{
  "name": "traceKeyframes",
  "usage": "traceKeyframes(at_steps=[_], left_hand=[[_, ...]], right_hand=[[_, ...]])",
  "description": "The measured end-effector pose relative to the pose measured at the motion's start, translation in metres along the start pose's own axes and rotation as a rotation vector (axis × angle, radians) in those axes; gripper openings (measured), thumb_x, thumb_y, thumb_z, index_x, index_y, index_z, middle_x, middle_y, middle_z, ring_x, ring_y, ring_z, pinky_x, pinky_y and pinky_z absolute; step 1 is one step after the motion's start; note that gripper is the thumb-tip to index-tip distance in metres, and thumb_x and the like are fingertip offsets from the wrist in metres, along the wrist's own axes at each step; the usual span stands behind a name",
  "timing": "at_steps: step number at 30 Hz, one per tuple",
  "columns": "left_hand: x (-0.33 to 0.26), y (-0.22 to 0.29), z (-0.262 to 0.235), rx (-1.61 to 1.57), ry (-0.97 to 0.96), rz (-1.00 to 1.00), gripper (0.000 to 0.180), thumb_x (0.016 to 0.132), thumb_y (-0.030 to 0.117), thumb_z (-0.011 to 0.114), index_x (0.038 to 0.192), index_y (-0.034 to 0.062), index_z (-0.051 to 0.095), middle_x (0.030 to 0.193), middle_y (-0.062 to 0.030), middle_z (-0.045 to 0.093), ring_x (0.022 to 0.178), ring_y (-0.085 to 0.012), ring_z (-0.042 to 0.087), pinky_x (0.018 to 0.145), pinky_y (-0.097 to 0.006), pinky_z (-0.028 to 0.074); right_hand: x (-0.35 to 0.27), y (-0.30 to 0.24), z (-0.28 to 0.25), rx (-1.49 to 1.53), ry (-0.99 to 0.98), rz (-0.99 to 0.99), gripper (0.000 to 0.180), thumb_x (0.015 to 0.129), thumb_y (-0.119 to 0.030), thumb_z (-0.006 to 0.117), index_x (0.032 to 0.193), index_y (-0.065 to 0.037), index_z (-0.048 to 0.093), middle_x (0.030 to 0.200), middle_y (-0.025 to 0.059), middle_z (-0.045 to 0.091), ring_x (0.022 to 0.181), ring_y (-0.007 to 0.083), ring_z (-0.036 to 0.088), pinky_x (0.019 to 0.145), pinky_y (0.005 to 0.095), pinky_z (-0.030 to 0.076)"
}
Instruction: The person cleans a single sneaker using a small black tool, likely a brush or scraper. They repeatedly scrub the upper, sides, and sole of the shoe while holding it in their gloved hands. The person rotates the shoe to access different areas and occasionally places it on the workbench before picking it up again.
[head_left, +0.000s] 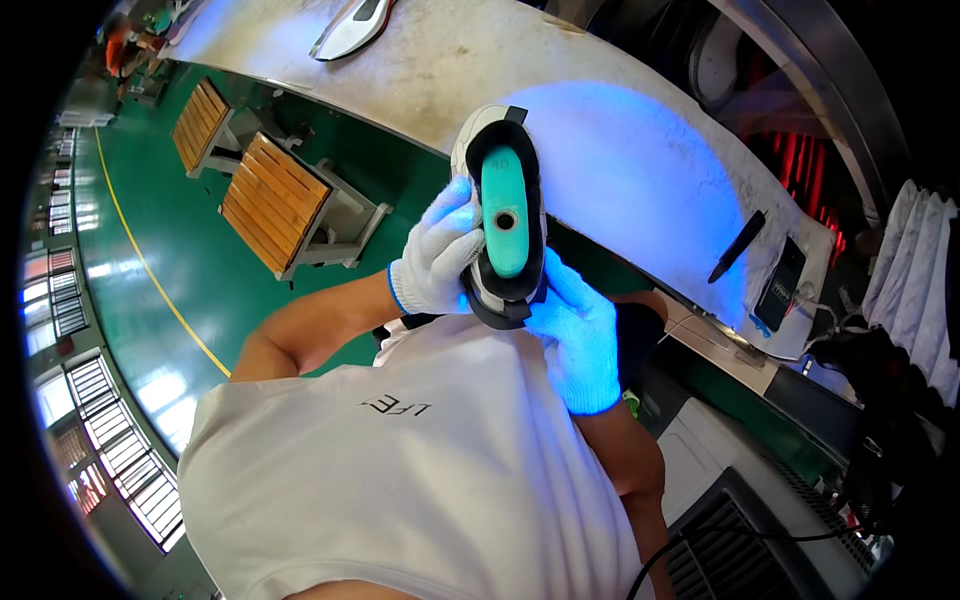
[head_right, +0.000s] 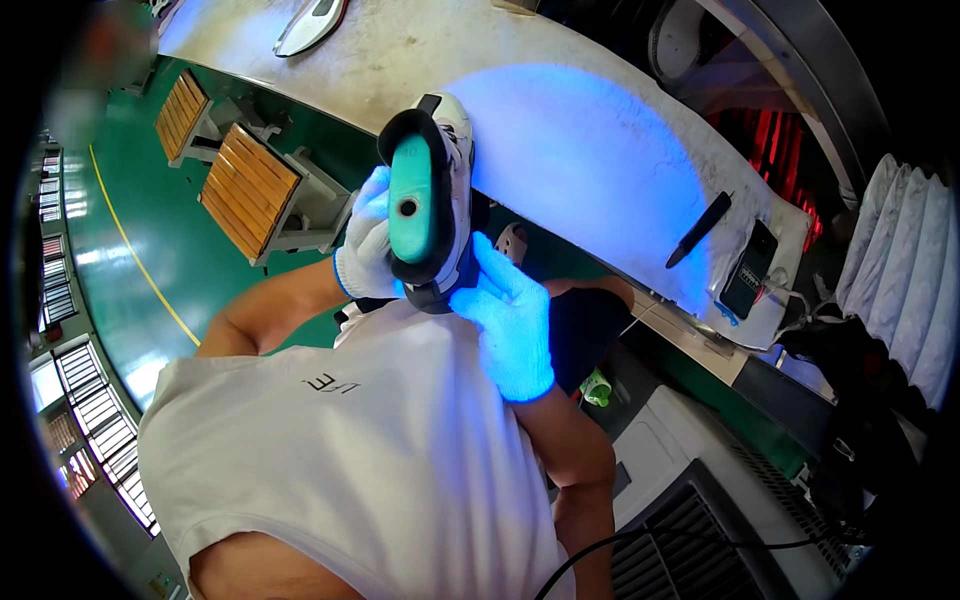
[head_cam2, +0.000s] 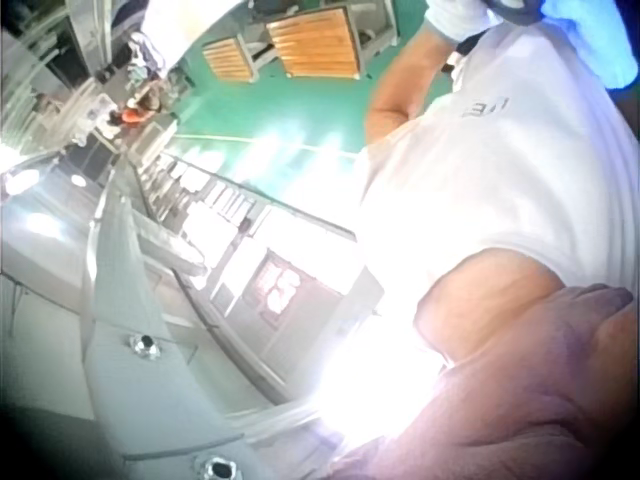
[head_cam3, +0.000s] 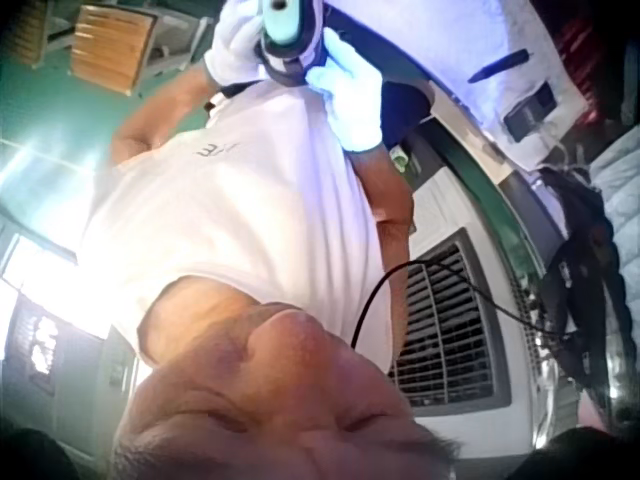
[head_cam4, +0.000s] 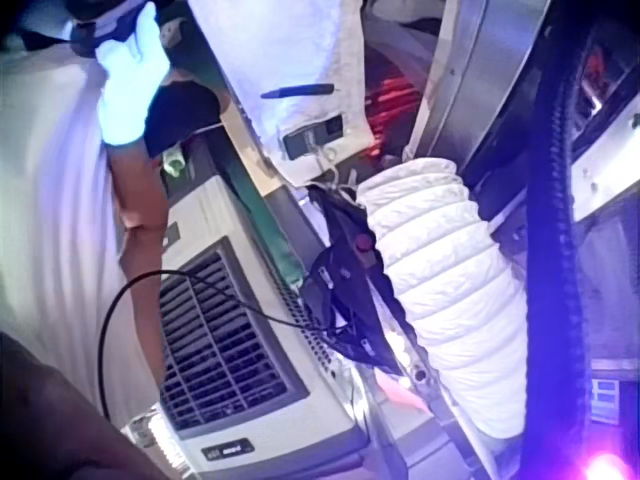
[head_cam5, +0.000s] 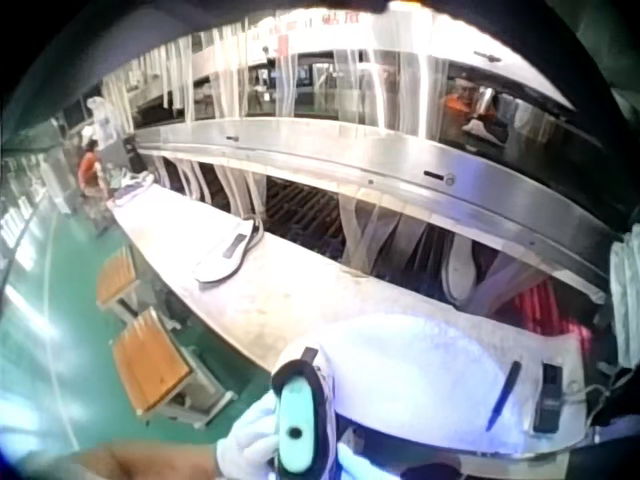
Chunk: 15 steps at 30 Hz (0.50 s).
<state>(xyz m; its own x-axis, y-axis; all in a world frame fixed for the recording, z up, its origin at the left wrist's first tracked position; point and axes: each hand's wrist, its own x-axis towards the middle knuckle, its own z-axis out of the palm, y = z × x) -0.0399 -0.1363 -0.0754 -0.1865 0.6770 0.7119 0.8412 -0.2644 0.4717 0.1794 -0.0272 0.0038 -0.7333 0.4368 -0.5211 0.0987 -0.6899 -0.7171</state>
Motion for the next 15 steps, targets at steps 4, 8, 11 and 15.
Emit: traceKeyframes(at_steps=[4, 8, 11, 15], left_hand=[[0.016, 0.005, 0.007, 0.036, 0.091, -0.002, 0.062, 0.077, 0.021, 0.098, 0.129, -0.0013, 0.071, 0.129, -0.0243, 0.073, 0.118, -0.0457, 0.071, 0.097, -0.054, 0.055], [0.046, 0.016, -0.001, 0.044, 0.039, -0.006, 0.063, 0.079, 0.019, 0.096, 0.13, -0.0026, 0.067, 0.127, -0.0266, 0.074, 0.112, -0.0464, 0.073, 0.089, -0.053, 0.056], [0.054, 0.019, 0.001, 0.051, -0.013, -0.01, 0.061, 0.079, 0.018, 0.094, 0.128, -0.0023, 0.065, 0.126, -0.028, 0.074, 0.106, -0.047, 0.073, 0.084, -0.052, 0.056], [0.054, 0.025, 0.022, 0.151, 0.169, 0.057, 0.06, 0.081, 0.013, 0.09, 0.129, -0.0026, 0.059, 0.13, -0.0325, 0.069, 0.115, -0.0572, 0.071, 0.096, -0.064, 0.061]], right_hand=[[0.009, -0.005, -0.01, 0.108, -0.014, 0.018, 0.087, 0.089, 0.007, 0.069, 0.168, 0.016, 0.034, 0.164, 0.0213, 0.055, 0.149, 0.0243, 0.055, 0.125, 0.0376, 0.044], [0.001, -0.016, -0.008, 0.068, -0.116, -0.135, 0.093, 0.087, 0.012, 0.071, 0.17, 0.016, 0.03, 0.168, 0.022, 0.051, 0.153, 0.0288, 0.052, 0.128, 0.0419, 0.042], [0.0, -0.023, -0.009, 0.064, -0.06, -0.093, 0.093, 0.085, 0.016, 0.074, 0.169, 0.016, 0.032, 0.168, 0.0218, 0.051, 0.152, 0.0302, 0.053, 0.129, 0.0443, 0.042], [0.005, -0.031, -0.013, 0.053, -0.044, -0.161, 0.09, 0.085, 0.015, 0.075, 0.167, 0.016, 0.037, 0.165, 0.0215, 0.055, 0.151, 0.03, 0.055, 0.127, 0.0451, 0.044]])
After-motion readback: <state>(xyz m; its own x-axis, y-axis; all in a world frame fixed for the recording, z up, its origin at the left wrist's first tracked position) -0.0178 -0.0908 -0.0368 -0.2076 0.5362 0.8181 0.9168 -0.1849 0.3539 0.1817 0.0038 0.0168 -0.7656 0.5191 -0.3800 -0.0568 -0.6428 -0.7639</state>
